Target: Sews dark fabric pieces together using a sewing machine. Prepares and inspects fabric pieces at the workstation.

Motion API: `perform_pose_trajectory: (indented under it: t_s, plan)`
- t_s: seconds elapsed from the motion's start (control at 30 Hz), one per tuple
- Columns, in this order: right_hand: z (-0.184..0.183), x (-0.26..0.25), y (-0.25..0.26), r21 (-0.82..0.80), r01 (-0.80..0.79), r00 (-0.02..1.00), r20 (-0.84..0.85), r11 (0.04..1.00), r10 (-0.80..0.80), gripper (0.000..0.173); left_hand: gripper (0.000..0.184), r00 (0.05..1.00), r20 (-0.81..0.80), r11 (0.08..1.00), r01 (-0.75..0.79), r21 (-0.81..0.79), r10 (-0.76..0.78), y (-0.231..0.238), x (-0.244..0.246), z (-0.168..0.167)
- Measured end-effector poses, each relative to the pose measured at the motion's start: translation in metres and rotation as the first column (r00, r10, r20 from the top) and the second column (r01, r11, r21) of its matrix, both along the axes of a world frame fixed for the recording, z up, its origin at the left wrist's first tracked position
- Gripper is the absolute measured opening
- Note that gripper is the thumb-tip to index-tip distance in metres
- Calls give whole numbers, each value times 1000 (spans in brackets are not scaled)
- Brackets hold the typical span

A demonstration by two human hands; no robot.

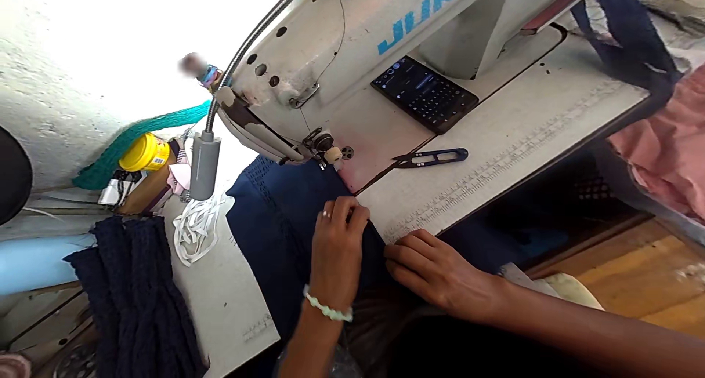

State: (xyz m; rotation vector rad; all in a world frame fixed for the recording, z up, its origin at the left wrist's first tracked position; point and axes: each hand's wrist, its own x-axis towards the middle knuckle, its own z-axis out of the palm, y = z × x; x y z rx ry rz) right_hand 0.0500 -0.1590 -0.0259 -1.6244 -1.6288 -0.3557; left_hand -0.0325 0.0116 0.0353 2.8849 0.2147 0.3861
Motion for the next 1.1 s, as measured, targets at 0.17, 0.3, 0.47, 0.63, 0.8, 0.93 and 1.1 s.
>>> perform_pose_trajectory:
  t_s: [0.17,0.3,0.47,0.63,0.8,0.93,1.1]
  plan:
    - [0,0,-4,-37,57,998,20,998,-56,20,33,961,118,967,-254,6,252,-49,-36,-31]
    - [5,-2,3,-60,69,997,29,996,-68,20,35,961,98,966,-259,-17,259,-44,-40,-32]
    - [5,5,14,-89,86,996,-3,992,-87,19,36,973,81,976,-216,-14,216,-16,-32,-31]
    - [6,17,32,-108,97,995,-18,989,-99,22,36,975,58,977,-211,-21,212,8,-20,-30]
    - [11,29,52,-138,103,994,-22,985,-107,21,36,975,40,975,-219,-25,219,31,-8,-32]
    - [11,40,67,-158,102,994,-18,982,-106,22,41,970,57,970,-234,-70,238,48,2,-33]
    - [14,53,86,-178,112,994,21,978,-110,19,41,973,63,971,-217,-96,223,69,13,-32]
